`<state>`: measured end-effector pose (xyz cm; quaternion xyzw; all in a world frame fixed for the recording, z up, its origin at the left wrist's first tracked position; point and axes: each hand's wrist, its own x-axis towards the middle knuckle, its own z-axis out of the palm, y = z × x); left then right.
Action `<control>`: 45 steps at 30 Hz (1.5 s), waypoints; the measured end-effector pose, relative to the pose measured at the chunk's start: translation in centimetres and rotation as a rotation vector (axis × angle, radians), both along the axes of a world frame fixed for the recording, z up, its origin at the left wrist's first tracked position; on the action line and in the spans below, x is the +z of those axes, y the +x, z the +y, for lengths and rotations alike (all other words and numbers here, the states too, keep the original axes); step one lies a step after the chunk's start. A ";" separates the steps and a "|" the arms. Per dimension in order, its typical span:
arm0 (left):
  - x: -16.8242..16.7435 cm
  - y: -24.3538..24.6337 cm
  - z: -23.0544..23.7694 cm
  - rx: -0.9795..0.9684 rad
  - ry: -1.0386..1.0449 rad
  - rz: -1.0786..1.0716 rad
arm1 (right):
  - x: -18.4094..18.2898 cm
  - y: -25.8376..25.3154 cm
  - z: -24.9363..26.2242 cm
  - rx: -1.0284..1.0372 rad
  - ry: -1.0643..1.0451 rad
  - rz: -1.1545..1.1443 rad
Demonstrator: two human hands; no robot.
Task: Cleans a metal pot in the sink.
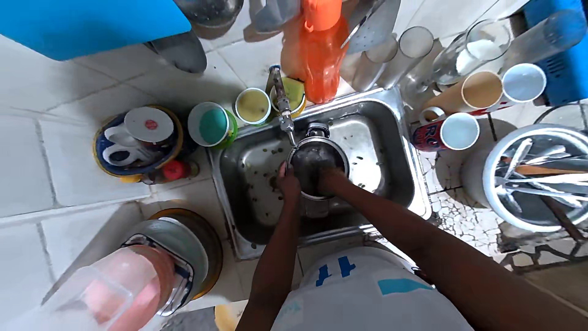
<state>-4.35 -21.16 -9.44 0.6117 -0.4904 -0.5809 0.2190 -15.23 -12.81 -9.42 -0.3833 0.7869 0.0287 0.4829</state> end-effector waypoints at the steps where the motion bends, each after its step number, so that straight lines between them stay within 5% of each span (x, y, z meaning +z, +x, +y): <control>1: 0.0 -0.1 -0.2 -0.015 0.003 -0.014 | 0.8 0.2 0.1 -0.034 0.009 -0.105; 6: 2.2 -0.7 -1.6 -0.084 0.141 -0.100 | 2.8 -0.4 0.7 -0.040 -0.195 -0.663; 9: 3.4 -0.9 -2.8 -0.163 0.229 -0.169 | 3.8 -2.8 1.3 0.223 -0.212 -0.490; 13: 4.2 -0.4 -2.9 -0.039 0.386 -0.107 | 7.5 -5.3 1.4 0.436 -0.289 -0.387; 17: 3.0 0.5 -2.4 0.043 0.498 -0.053 | 6.1 -4.3 2.3 0.604 -0.326 -0.119; 20: 3.0 1.3 -2.4 -0.095 0.429 -0.108 | 7.1 -5.2 1.7 0.543 -0.281 -0.151; 26: 9.4 4.5 -1.6 -0.846 0.178 0.022 | 13.4 -8.0 -2.8 0.384 -0.329 -0.347; 30: 8.8 5.5 -1.4 -0.739 0.233 0.290 | 13.5 -8.5 -4.5 0.331 -0.397 -0.367; 34: 7.1 5.3 -1.4 -0.756 0.269 0.331 | 10.7 -8.1 -2.6 0.304 -0.664 -0.253; 40: 2.7 8.8 -1.5 -0.569 0.195 0.341 | 8.0 -10.1 3.4 -0.265 -1.283 0.007; 45: 0.4 9.1 -3.5 -0.466 0.337 0.359 | 3.3 -10.2 3.6 -0.433 -0.955 0.109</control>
